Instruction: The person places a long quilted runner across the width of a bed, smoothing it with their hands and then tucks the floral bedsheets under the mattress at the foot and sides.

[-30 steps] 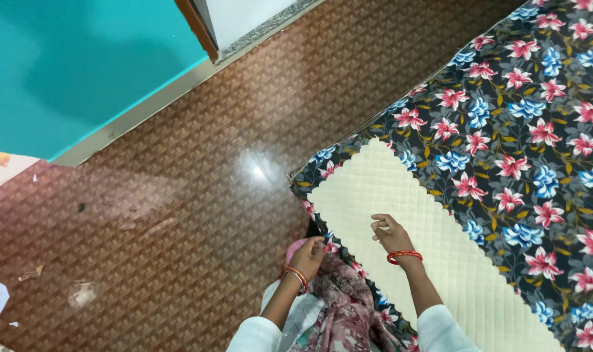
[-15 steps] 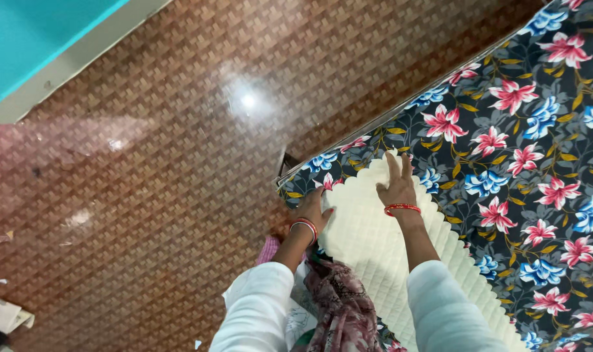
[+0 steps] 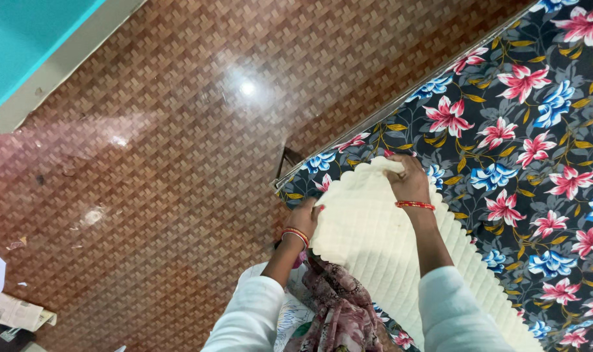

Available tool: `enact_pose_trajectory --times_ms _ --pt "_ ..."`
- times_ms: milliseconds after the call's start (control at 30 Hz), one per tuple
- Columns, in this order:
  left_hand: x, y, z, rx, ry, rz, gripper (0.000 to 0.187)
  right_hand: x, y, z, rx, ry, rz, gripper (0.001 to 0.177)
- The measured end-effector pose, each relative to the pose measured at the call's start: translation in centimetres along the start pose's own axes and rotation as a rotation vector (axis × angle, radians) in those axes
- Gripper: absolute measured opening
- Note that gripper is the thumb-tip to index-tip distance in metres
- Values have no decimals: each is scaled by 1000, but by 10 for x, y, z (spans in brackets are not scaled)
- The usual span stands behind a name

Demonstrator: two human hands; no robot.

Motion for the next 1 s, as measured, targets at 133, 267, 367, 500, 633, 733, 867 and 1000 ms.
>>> enact_pose_trajectory --times_ms 133,267,367,500,633,733,867,1000 --pt "4 -14 17 -104 61 88 30 9 -4 -16 -79 -12 31 36" --pt "-9 -16 40 -209 -55 27 21 29 11 -10 -169 -154 115 56" --pt "-10 -17 61 -249 -72 94 33 56 37 -11 -168 -147 244 73" --pt "-46 -13 59 23 -385 -70 66 58 64 -43 25 85 271 80" --pt "-53 5 28 286 -511 -63 57 64 68 -48 62 132 376 87" --pt "-37 23 -1 524 -635 -54 51 50 76 -51 152 11 51 68" --pt "-26 41 -6 522 -768 -61 46 83 111 -50 126 -128 113 46" --pt "-2 58 -8 612 -615 -25 44 109 162 -67 166 -115 147 46"
Point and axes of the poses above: each hand's wrist, its own y-axis away from the middle knuckle, its own z-axis out of the back of the hand, x = y × z, the point moved 10 cm from there along -y, towards the middle knuckle, and after that the axes turned 7 degrees about y, right-handed, at the moved point
